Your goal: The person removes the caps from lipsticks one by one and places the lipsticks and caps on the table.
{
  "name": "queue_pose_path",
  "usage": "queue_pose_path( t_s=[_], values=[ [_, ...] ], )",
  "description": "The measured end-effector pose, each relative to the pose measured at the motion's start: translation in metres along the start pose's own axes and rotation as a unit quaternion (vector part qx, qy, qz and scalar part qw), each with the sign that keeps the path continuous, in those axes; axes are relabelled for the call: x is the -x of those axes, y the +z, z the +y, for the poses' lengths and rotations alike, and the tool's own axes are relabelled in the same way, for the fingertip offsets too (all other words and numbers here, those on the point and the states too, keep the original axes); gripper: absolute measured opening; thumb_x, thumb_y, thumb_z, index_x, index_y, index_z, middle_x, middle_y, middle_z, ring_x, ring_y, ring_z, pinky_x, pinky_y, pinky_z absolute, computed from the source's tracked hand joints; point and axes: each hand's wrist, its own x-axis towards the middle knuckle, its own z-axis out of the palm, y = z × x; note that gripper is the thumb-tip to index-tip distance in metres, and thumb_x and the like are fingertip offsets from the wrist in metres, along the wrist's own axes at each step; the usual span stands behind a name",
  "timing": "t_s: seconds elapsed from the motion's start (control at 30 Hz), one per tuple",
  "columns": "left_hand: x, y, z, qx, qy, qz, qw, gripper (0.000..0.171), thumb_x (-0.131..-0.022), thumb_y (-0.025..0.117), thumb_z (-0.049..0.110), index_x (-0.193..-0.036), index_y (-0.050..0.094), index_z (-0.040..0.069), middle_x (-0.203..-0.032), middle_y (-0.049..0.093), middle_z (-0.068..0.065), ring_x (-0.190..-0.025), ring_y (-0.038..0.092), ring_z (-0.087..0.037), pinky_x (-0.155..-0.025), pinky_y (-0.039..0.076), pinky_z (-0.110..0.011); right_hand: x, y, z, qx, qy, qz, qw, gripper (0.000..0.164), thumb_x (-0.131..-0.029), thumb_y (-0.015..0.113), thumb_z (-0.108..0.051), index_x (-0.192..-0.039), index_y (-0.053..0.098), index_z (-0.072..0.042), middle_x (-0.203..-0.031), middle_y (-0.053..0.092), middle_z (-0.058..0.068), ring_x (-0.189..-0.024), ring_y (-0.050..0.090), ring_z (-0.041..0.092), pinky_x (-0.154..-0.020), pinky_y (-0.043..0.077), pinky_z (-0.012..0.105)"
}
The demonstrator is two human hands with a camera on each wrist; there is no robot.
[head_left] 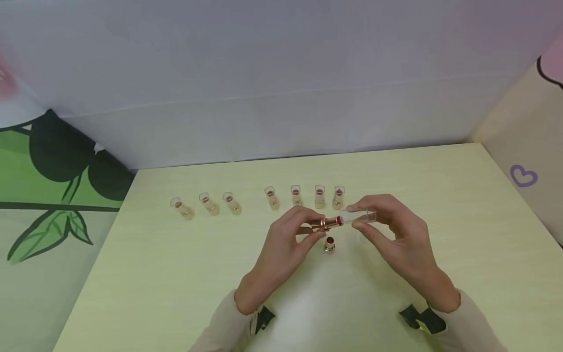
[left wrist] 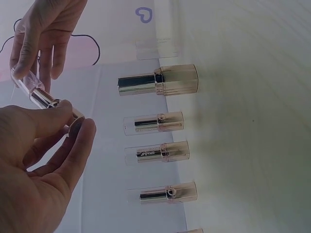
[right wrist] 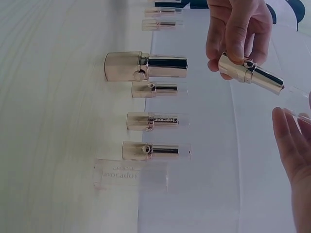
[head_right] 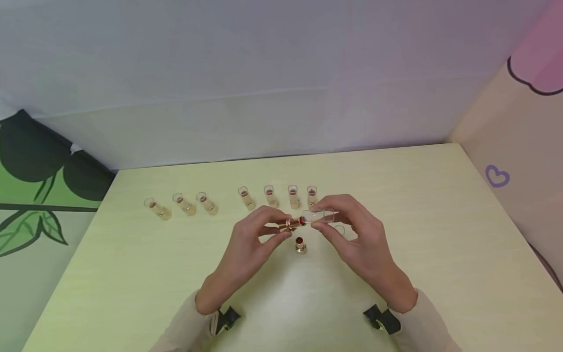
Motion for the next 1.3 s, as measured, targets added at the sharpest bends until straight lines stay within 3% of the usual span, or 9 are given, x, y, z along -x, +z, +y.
queue_pose_path(
  t_s=[0.13,0.37,0.5,0.63,0.9,1.03,1.2,1.3],
  values=[
    [0.0,-0.002,0.0,-0.005,-0.003,0.006,1.0,0.022,-0.092,0.079,0.007,-0.112,0.071,0.009,-0.107,0.071,-0.002,-0.102,0.072,-0.014,-0.086,0.062,-0.019,0.001,0.0,0.004,0.008,0.006,0.0,1.0,0.043,-0.096,0.075,-0.024,-0.116,0.066,0.012,-0.113,0.072,0.01,-0.105,0.07,0.008,-0.092,0.06,0.017],
    [-0.001,-0.004,0.001,-0.011,-0.009,0.011,0.9998,0.023,-0.092,0.08,0.008,-0.113,0.071,0.009,-0.106,0.071,-0.002,-0.101,0.072,-0.014,-0.087,0.062,-0.019,0.004,-0.002,0.013,0.084,0.016,-0.022,0.996,0.042,-0.099,0.07,-0.038,-0.116,0.07,0.0,-0.107,0.072,0.009,-0.103,0.066,0.007,-0.099,0.051,0.011],
    [-0.001,-0.005,0.001,-0.009,-0.012,0.011,0.9998,0.023,-0.092,0.079,0.007,-0.113,0.071,0.009,-0.106,0.071,-0.003,-0.102,0.072,-0.014,-0.087,0.062,-0.018,0.008,-0.003,0.018,0.101,0.022,-0.053,0.993,0.029,-0.092,0.082,-0.018,-0.115,0.071,-0.003,-0.107,0.072,0.007,-0.104,0.065,0.009,-0.1,0.049,0.011],
    [-0.002,-0.005,0.001,-0.004,-0.014,0.013,0.9998,0.023,-0.092,0.079,0.006,-0.114,0.071,0.009,-0.107,0.071,-0.003,-0.102,0.072,-0.014,-0.087,0.062,-0.019,0.011,-0.003,0.023,0.118,0.047,-0.096,0.987,0.041,-0.079,0.086,0.005,-0.115,0.069,-0.006,-0.109,0.072,0.003,-0.105,0.066,0.01,-0.101,0.048,0.01],
    [-0.002,-0.006,-0.001,0.003,-0.011,0.015,0.9998,0.025,-0.092,0.079,0.006,-0.115,0.071,0.009,-0.108,0.072,-0.003,-0.103,0.072,-0.014,-0.087,0.062,-0.019,0.016,-0.002,0.031,0.167,0.056,-0.141,0.974,0.042,-0.078,0.088,0.0,-0.115,0.069,-0.01,-0.11,0.073,-0.001,-0.103,0.069,0.014,-0.099,0.047,0.008],
    [-0.002,-0.006,-0.001,0.001,-0.007,0.016,0.9998,0.026,-0.092,0.079,0.006,-0.116,0.07,0.009,-0.108,0.072,-0.003,-0.103,0.072,-0.014,-0.086,0.062,-0.019,0.019,-0.002,0.035,0.198,0.068,-0.156,0.965,0.039,-0.079,0.089,-0.006,-0.113,0.07,-0.011,-0.11,0.074,-0.004,-0.103,0.069,0.016,-0.095,0.05,0.017],
    [-0.002,-0.007,0.0,-0.001,-0.013,0.015,0.9998,0.026,-0.092,0.079,0.006,-0.117,0.07,0.009,-0.109,0.072,-0.003,-0.103,0.072,-0.014,-0.087,0.062,-0.02,0.022,0.0,0.039,0.222,0.09,-0.183,0.954,0.038,-0.081,0.09,-0.01,-0.113,0.07,-0.012,-0.109,0.075,-0.005,-0.103,0.071,0.019,-0.09,0.058,0.04],
    [-0.002,-0.007,0.0,-0.003,-0.016,0.015,0.9998,0.027,-0.092,0.079,0.006,-0.117,0.069,0.01,-0.109,0.072,-0.002,-0.103,0.072,-0.013,-0.087,0.062,-0.02,0.022,0.002,0.04,0.223,0.104,-0.197,0.949,0.037,-0.081,0.089,-0.011,-0.113,0.071,-0.012,-0.109,0.076,-0.004,-0.103,0.071,0.02,-0.09,0.059,0.047]
  ],
)
